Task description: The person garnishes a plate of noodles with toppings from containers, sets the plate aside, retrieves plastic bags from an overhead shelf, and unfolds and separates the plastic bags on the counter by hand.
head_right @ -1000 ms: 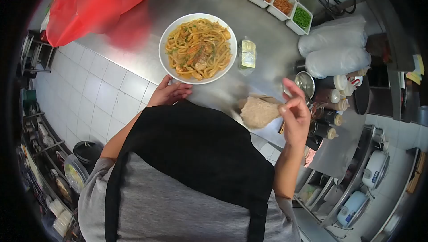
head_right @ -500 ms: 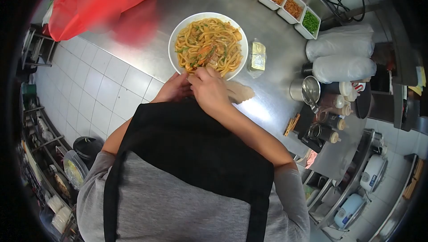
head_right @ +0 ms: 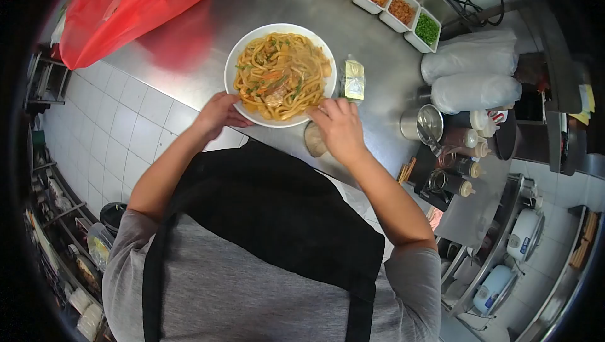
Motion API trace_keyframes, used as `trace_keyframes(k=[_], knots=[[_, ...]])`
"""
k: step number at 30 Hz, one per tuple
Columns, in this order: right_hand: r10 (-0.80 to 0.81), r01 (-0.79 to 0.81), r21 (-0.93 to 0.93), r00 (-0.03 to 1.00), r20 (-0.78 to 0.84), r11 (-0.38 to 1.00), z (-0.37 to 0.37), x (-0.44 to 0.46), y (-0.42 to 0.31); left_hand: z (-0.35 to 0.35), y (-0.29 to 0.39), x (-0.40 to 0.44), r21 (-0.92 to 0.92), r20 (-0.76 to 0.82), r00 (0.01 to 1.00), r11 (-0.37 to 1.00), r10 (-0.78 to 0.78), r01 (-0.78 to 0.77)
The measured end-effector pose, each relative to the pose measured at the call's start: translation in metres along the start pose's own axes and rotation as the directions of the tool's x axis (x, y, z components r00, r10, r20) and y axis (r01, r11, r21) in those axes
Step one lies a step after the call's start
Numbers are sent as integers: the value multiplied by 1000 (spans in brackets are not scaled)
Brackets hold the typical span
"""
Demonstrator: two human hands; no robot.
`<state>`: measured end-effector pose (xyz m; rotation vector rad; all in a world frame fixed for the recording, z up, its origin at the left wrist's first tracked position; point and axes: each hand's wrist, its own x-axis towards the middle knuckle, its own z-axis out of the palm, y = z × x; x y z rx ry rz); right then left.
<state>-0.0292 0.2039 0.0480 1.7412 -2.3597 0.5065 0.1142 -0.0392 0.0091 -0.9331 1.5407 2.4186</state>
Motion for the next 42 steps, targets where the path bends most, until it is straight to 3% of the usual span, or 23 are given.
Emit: trace_keyframes(k=[3,6,9,11,13,15,20,22,25,29,32,35,37,40,42], knots=[[23,-24,-8,999,-45,1000,5,6,19,-33,17,19,183,-18,1000,983,21,-18],[17,-15,26,996,-82,1000,16,13,12,-48,32,30,315,-80,986,942,146,-114],[39,-36,31,993,-115,999,30,13,-7,-15,5,8,298,-402,864,935,304,-190],[41,-34,51,989,-144,998,39,14,-24,16,-32,-5,-60,-313,933,977,176,-204],[-18,39,107,982,-190,993,47,17,-38,60,-37,-25,-323,-292,945,915,148,-244],[-66,92,121,977,-202,988,49,18,-42,51,-35,-19,-338,-272,955,917,119,-211],[-50,53,14,986,-159,998,36,10,-12,20,-14,-15,-246,-153,986,965,60,-97],[-105,105,-6,986,-129,994,29,11,6,5,-4,-16,-199,-76,997,979,20,-35],[-150,145,-59,985,-89,988,20,20,31,-24,13,-6,-69,93,996,998,11,-4],[-105,104,-59,994,-20,993,10,36,36,-61,44,24,172,125,992,985,3,-24],[-59,57,-83,998,-16,995,20,35,9,-66,46,40,216,-125,967,958,220,-190],[9,-9,-96,1000,-3,995,31,35,-30,-44,-7,23,197,-365,821,898,439,-393],[-24,24,-27,1000,-4,999,43,40,-50,6,-21,-10,-58,-301,929,968,216,-244],[-44,44,12,999,18,999,45,38,-65,41,-33,-11,-257,-328,917,913,226,-317],[-52,52,6,999,6,999,44,37,-65,39,-24,-11,-199,-315,924,937,216,-287]])
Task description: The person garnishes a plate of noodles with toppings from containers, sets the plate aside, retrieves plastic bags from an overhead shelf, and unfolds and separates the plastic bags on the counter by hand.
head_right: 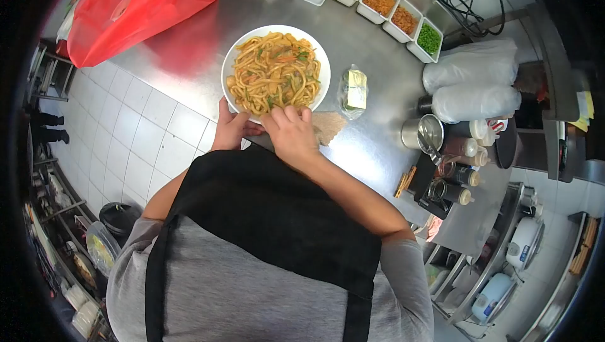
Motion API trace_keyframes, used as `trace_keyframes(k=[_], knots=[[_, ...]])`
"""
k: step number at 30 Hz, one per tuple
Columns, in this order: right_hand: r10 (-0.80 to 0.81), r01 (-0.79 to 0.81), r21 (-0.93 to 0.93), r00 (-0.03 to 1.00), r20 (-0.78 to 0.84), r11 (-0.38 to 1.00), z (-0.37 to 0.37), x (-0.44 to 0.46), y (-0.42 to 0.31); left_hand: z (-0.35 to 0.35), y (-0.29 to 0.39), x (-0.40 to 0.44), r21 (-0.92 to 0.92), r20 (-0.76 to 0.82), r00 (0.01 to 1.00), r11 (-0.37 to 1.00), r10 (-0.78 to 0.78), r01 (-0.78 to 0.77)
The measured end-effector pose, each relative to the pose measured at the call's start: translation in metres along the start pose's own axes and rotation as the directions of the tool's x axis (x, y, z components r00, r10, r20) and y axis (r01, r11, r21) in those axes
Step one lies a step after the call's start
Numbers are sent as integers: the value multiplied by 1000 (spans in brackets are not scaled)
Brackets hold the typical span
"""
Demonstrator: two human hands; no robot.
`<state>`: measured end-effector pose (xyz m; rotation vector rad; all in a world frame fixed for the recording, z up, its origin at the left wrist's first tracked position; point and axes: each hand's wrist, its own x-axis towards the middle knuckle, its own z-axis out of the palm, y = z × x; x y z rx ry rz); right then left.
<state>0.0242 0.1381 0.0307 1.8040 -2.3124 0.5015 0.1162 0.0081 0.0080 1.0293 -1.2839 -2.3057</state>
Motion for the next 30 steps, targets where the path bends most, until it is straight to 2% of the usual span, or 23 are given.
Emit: trace_keyframes(k=[5,7,10,11,13,15,16,19,21,23,24,27,29,30], knots=[[29,-32,-114,999,-32,993,-15,-27,37,-19,20,18,132,123,991,990,-57,41],[-5,-5,-151,998,-67,989,-17,-37,62,-32,34,32,214,185,977,975,-104,63],[-67,52,-193,995,-74,980,-25,-38,91,-43,64,51,431,281,943,901,-175,39],[-66,50,-202,995,-74,978,-26,-33,98,-45,76,60,518,353,915,855,-197,-16],[-67,51,-217,995,-67,975,-30,-25,106,-53,89,94,563,467,850,823,-246,-71],[-38,22,-202,996,-76,979,-27,-20,98,-53,82,110,572,343,938,782,47,-248],[-5,-12,-193,996,-87,981,-24,-19,86,-51,80,112,585,275,940,741,199,-328],[36,-51,-157,994,-103,986,-12,-18,54,-39,45,59,664,48,930,684,365,-302],[42,-51,-79,993,-112,996,-3,-16,30,-22,17,18,490,80,982,851,171,-188],[23,-29,-52,993,-114,998,6,-16,16,-6,-3,6,213,52,998,976,25,-36],[12,-17,-42,993,-117,999,9,-15,15,-4,-5,9,180,19,1000,983,23,-26],[8,-19,-61,985,-175,998,2,-32,34,-14,1,21,205,112,994,979,-5,-18],[135,-119,84,963,-231,989,-22,-45,53,-15,14,17,221,127,992,975,-24,-5],[259,-205,203,922,-287,957,-33,-53,58,-16,19,14,230,135,990,973,-37,4]])
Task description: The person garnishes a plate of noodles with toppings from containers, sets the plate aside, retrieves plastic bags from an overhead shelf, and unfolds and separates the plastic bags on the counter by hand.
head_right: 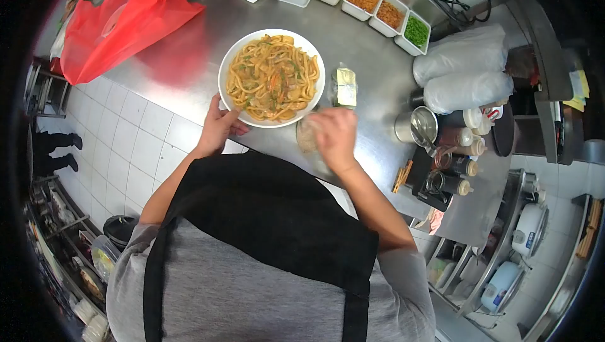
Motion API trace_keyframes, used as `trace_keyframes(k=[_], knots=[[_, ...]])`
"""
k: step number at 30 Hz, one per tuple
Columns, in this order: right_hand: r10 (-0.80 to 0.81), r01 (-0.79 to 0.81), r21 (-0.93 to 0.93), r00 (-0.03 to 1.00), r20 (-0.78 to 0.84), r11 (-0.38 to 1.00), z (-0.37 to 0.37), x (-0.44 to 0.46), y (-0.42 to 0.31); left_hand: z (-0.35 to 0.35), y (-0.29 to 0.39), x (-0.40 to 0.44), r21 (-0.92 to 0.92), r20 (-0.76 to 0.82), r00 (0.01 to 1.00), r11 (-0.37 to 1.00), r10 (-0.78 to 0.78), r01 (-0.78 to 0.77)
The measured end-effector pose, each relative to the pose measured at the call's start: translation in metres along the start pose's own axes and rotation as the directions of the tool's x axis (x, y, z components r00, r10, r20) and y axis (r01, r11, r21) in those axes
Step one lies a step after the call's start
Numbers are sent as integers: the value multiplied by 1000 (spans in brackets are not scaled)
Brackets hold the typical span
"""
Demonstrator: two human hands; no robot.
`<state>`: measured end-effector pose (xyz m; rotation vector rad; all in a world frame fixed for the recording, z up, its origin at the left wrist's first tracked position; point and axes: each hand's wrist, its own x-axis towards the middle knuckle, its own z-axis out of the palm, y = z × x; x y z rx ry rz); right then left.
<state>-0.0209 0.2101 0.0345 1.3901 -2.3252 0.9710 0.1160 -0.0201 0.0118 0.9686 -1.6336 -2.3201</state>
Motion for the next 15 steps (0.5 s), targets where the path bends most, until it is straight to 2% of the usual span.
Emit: trace_keyframes(k=[1,3,4,6,8,9,10,12,13,14,15], knots=[[122,-115,95,990,-70,989,-14,-4,4,-2,1,-2,12,8,1000,1000,-2,2],[376,-348,290,925,-48,892,-41,-19,11,-12,2,-5,35,19,1000,999,-2,2],[405,-384,244,914,-40,891,-51,-29,14,-17,-2,-2,23,20,999,999,42,-42],[457,-449,155,889,-20,880,-59,-49,14,-19,0,2,-147,-2,998,988,58,-57],[364,-355,-136,930,56,925,-41,-59,6,-16,8,3,-312,-20,999,949,44,-48],[322,-284,-277,942,100,918,-30,-63,3,-17,12,7,-298,-34,998,953,52,-60],[231,-206,-239,969,84,949,-15,-70,7,-18,16,13,-285,-44,997,956,60,-70],[277,-234,-255,950,146,938,-7,-77,28,-17,30,30,-212,-91,989,968,117,-134],[299,-247,-264,938,176,932,-8,-74,35,-21,36,42,-84,-61,990,987,131,-136],[279,-227,-279,946,163,933,-9,-70,42,-28,41,54,47,-30,990,989,140,-138],[321,-274,-297,939,120,915,-15,-67,40,-34,44,62,179,5,989,973,145,-144]])
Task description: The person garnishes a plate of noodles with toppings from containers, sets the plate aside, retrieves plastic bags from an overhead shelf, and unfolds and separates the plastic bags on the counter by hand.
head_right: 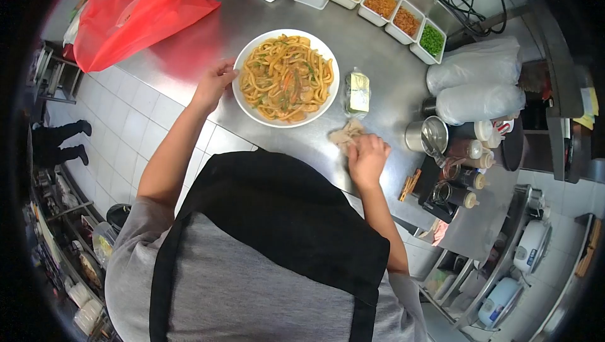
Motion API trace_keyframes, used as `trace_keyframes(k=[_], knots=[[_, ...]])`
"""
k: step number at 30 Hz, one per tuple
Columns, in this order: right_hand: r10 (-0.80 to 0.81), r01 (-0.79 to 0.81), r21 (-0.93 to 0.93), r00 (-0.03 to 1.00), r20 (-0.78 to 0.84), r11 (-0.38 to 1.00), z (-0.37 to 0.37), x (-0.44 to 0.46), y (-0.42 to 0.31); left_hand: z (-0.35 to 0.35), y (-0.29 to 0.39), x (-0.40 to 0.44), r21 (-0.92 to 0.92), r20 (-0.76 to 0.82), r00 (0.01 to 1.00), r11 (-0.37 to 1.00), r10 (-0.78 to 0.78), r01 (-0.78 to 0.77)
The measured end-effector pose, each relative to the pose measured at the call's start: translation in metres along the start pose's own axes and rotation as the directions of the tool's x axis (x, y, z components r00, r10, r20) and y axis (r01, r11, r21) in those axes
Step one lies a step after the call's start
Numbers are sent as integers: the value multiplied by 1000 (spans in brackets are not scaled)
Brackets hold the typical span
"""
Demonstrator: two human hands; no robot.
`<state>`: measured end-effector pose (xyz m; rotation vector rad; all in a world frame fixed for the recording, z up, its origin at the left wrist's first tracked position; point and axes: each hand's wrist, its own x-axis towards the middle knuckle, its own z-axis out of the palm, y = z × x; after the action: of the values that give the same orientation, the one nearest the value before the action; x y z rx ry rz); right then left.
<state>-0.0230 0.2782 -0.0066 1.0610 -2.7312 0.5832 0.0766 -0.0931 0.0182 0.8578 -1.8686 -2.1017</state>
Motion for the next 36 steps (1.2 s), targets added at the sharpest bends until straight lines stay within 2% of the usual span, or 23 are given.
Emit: trace_keyframes(k=[1,3,4,6,8,9,11,12,13,14,15,16,18,19,21,24,26,27,30,31,34,36], knots=[[52,-52,-10,998,-32,999,-8,3,-2,-1,-6,5,31,-40,998,998,53,-52],[189,-190,-32,981,-39,981,-22,5,-4,3,-19,-5,210,-177,983,978,57,-18],[144,-148,-31,986,-89,989,-23,5,-8,6,-26,-16,300,-243,968,954,68,9],[71,-79,-35,979,-190,996,-21,-2,-14,17,-51,-41,118,-268,963,993,37,-6],[96,-99,-33,991,-88,995,-11,-10,-15,29,-44,-74,-101,-102,974,976,-201,191],[103,-106,-59,994,-48,993,-3,-14,-5,31,-26,-84,-65,4,951,949,-308,308],[144,-144,-115,990,-8,983,3,-9,12,16,-35,-64,-6,-48,987,988,-153,153],[265,-260,170,964,-6,951,3,0,10,10,-35,-51,28,-66,995,997,-71,73],[378,-351,439,926,29,827,1,9,8,14,-16,-43,58,-75,995,996,-68,73],[474,-407,669,876,93,622,1,16,6,9,-9,-32,61,31,989,988,-145,143],[495,-457,868,810,315,195,7,21,-3,3,-2,-22,46,170,958,973,-229,224],[476,-484,875,768,428,-5,15,24,-15,0,3,-14,47,305,901,950,-308,309],[362,-488,780,698,618,-390,29,29,-36,1,-1,-11,21,381,873,946,-306,322],[341,-450,772,712,614,-450,29,33,-43,2,-2,-10,5,417,858,945,-299,326],[300,-370,740,742,599,-562,23,40,-48,7,-7,-21,-114,385,884,937,-265,331],[299,-395,727,723,623,-562,10,46,-42,10,1,-38,-216,378,899,924,-219,316],[261,-366,731,765,589,-576,-7,55,-38,23,27,-55,-324,362,910,888,-203,327],[241,-351,734,788,567,-581,-17,62,-36,23,31,-57,-308,403,903,907,-149,287],[218,-309,773,842,493,-554,-53,86,-36,54,72,-68,-458,308,950,869,-44,189],[234,-307,780,838,493,-546,-72,93,-41,64,86,-71,-396,261,965,912,-3,110],[203,-203,756,891,406,-622,-102,115,-42,87,118,-76,-462,233,971,885,61,55],[227,-63,764,936,268,-642,-120,124,-46,100,136,-75,-487,235,961,873,148,-15]])
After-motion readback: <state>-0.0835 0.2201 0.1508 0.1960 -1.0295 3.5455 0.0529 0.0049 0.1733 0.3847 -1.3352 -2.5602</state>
